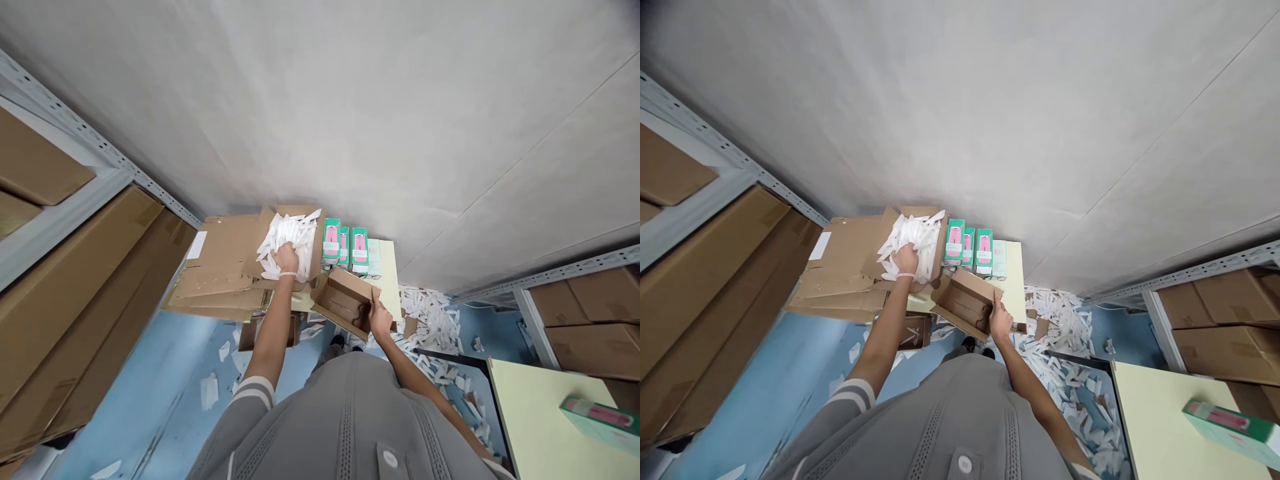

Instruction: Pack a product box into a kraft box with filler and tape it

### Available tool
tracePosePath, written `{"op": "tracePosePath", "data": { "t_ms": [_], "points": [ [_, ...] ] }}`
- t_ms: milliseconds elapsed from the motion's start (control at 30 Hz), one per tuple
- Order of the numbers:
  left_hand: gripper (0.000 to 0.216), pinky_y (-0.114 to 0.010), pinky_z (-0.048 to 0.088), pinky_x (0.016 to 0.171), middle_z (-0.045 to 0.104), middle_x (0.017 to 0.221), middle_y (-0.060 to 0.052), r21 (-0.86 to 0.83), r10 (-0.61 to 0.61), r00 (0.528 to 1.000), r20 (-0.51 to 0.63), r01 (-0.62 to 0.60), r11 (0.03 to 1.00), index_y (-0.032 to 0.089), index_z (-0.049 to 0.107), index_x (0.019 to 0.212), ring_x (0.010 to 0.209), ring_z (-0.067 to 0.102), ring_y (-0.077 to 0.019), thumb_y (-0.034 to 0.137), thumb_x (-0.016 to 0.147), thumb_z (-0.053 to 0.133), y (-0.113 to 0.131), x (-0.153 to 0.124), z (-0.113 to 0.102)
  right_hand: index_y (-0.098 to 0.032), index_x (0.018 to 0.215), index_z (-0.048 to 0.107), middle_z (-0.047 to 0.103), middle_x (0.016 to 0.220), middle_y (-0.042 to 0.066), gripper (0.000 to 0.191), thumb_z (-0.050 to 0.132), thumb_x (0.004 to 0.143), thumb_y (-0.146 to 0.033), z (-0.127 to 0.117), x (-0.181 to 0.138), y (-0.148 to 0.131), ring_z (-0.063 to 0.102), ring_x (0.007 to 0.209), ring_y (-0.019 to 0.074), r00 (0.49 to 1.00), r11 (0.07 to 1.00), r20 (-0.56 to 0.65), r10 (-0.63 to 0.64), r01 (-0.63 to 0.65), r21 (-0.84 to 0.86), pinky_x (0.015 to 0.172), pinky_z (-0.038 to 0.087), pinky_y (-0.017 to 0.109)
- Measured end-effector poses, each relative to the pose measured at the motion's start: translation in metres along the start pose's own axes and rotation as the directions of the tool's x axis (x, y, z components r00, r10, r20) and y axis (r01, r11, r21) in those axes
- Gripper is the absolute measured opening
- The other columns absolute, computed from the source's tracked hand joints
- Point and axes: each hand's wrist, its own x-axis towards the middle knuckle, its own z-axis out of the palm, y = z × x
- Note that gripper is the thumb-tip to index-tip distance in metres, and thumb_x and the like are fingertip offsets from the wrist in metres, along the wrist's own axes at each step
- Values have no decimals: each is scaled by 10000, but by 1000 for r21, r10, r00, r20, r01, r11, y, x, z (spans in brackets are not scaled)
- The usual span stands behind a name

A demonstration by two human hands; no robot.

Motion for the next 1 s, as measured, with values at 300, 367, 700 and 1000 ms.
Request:
{"op": "tracePosePath", "data": {
  "t_ms": [300, 367, 700, 1000],
  "points": [
    [346, -336, 408, 952, 680, 1141, -78, -239, 444, 850, -283, -511, 826, 209, 646, 1144, 1103, 587, -224, 202, 947, 362, 2, -77, -42, -285, 1568, 113, 674, 1118, 116, 575, 301, 1025, -284, -8, -3, -4, 674, 895, 190, 1000, 1000, 24, 3, -3, -8, 753, 459, 269],
    [334, -357, 393, 961, 686, 1091, -83, -168, 668, 737, -108, -675, 718, 216, 657, 1120, 1090, 585, -235, 164, 940, 380, 20, -118, -32, -278, 1570, 101, 670, 1121, 122, 576, 293, 1027, -295, -10, -3, -4, 669, 908, 190, 1000, 1000, 29, 4, -4, -7, 759, 458, 268],
    [367, -478, 325, 1053, 637, 1189, -138, 48, 624, 731, 277, -659, 751, 177, 637, 1117, 1203, 532, -262, 34, 896, 381, 48, -177, 50, -280, 1571, 84, 666, 1101, 119, 590, 298, 1021, -263, -12, -2, -3, 672, 911, 196, 1000, 1000, 27, 0, 0, -5, 749, 461, 274],
    [392, -392, 438, 1019, 585, 1280, -133, -273, 305, 952, 25, -286, 918, 195, 511, 1328, 1213, 553, -236, 226, 974, 346, -34, -172, 59, -254, 1574, 57, 679, 1080, 122, 603, 293, 1020, -274, -8, 0, -3, 680, 883, 203, 1000, 1000, 2, 27, -27, 9, 745, 453, 284]
  ]
}}
